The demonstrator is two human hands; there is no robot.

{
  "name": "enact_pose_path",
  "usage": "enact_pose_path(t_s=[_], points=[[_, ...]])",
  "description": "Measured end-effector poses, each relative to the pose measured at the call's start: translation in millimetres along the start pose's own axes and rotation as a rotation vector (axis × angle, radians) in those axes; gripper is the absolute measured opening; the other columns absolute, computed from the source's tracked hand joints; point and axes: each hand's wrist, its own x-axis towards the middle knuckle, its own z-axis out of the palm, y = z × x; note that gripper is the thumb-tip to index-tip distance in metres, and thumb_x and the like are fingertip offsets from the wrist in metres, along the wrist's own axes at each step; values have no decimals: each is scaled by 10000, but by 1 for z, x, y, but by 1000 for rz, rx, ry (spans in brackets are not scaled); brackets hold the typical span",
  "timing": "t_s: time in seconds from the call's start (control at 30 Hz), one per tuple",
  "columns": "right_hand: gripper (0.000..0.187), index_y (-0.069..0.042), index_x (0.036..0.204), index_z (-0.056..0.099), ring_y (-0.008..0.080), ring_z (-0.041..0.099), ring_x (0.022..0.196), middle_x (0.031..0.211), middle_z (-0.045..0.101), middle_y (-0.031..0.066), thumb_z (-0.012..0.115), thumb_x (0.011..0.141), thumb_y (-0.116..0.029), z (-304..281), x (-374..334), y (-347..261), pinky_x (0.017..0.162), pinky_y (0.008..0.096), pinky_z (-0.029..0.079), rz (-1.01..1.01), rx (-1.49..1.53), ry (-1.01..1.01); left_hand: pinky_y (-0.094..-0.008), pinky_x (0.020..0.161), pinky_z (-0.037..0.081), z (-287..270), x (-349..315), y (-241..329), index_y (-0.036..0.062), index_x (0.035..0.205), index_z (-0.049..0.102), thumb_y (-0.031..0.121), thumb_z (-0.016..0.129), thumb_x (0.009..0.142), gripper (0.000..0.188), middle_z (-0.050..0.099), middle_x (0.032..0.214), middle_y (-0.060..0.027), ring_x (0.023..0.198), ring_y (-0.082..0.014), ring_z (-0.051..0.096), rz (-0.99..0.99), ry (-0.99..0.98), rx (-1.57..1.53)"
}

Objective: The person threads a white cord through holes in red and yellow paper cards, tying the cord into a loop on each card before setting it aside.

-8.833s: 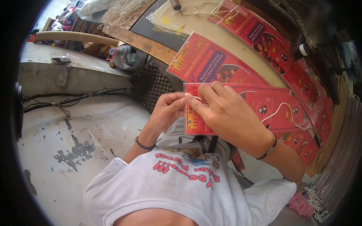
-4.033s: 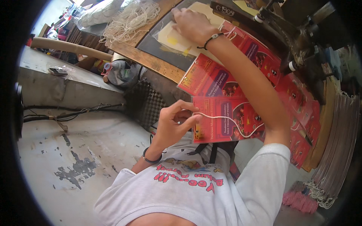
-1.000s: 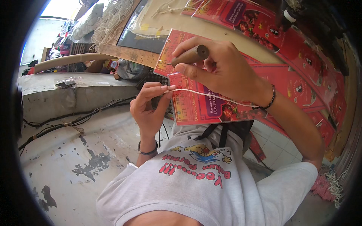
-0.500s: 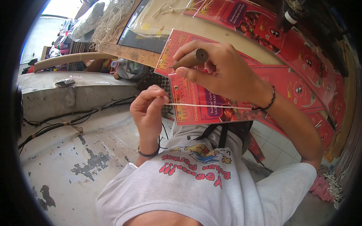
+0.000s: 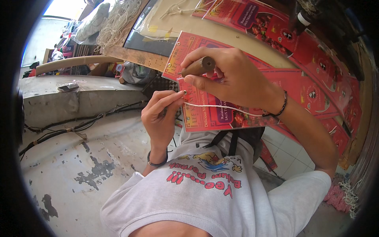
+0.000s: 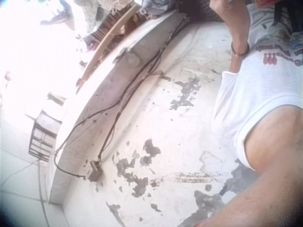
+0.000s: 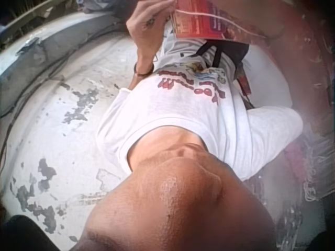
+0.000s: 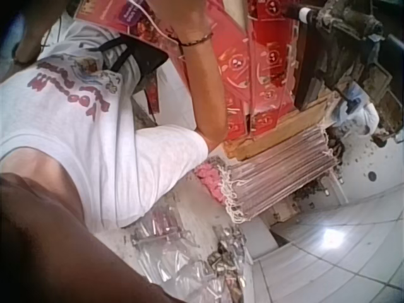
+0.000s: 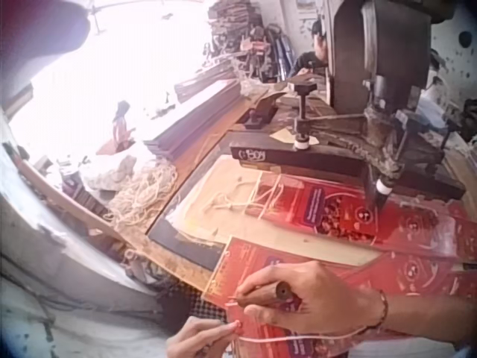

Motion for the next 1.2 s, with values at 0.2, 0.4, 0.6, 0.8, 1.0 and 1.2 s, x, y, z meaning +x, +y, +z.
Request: enact_pose_path(t_s=[0.2, 0.4, 0.6, 0.8, 1.0, 1.2], points=[[230, -34, 1067, 662, 161, 711, 797, 872, 747, 91, 727, 876, -144, -1, 0, -1, 726, 288, 539, -2, -29, -14, -271, 635, 482, 0, -6, 4, 56, 966, 752, 2, 807, 749, 230, 707, 864, -53, 727, -155, 615, -233, 56, -118], [237, -39, 1065, 665, 175, 694, 765, 867, 744, 90, 732, 871, -157, -1, 0, -1, 721, 299, 532, 3, -55, -27, -255, 655, 484, -6, 4, 1, 10, 927, 749, -55, 801, 733, 210, 705, 851, -77, 750, -142, 604, 106, -31, 96], [231, -36, 1061, 665, 173, 690, 759, 865, 740, 88, 727, 866, -143, -1, 1, 0, 708, 297, 530, -29, -80, -20, -295, 619, 486, -8, 0, -3, 98, 942, 770, 69, 829, 725, 227, 610, 865, -41, 735, -159, 590, 73, -85, 143], [221, -34, 1056, 663, 170, 708, 783, 863, 739, 86, 723, 868, -134, -2, 1, -3, 720, 301, 543, -3, -103, -51, -273, 625, 466, -15, -1, -4, 78, 1062, 752, 106, 878, 659, 422, 573, 943, -61, 765, -159, 575, 247, -108, 163], [205, -34, 1059, 661, 167, 719, 806, 864, 741, 77, 712, 878, -117, 0, -1, -2, 726, 288, 549, 18, -29, -26, -300, 665, 478, -8, 17, 13, 92, 1109, 732, 145, 880, 664, 472, 562, 946, -69, 777, -185, 581, 192, -345, 254], [223, -34, 1060, 661, 177, 721, 807, 851, 739, 85, 721, 874, -142, -4, 1, -3, 715, 289, 545, -13, -95, -46, -377, 703, 450, -6, 17, 10, 125, 1049, 699, 240, 845, 723, 375, 570, 856, -38, 764, -225, 558, 62, -206, 146]])
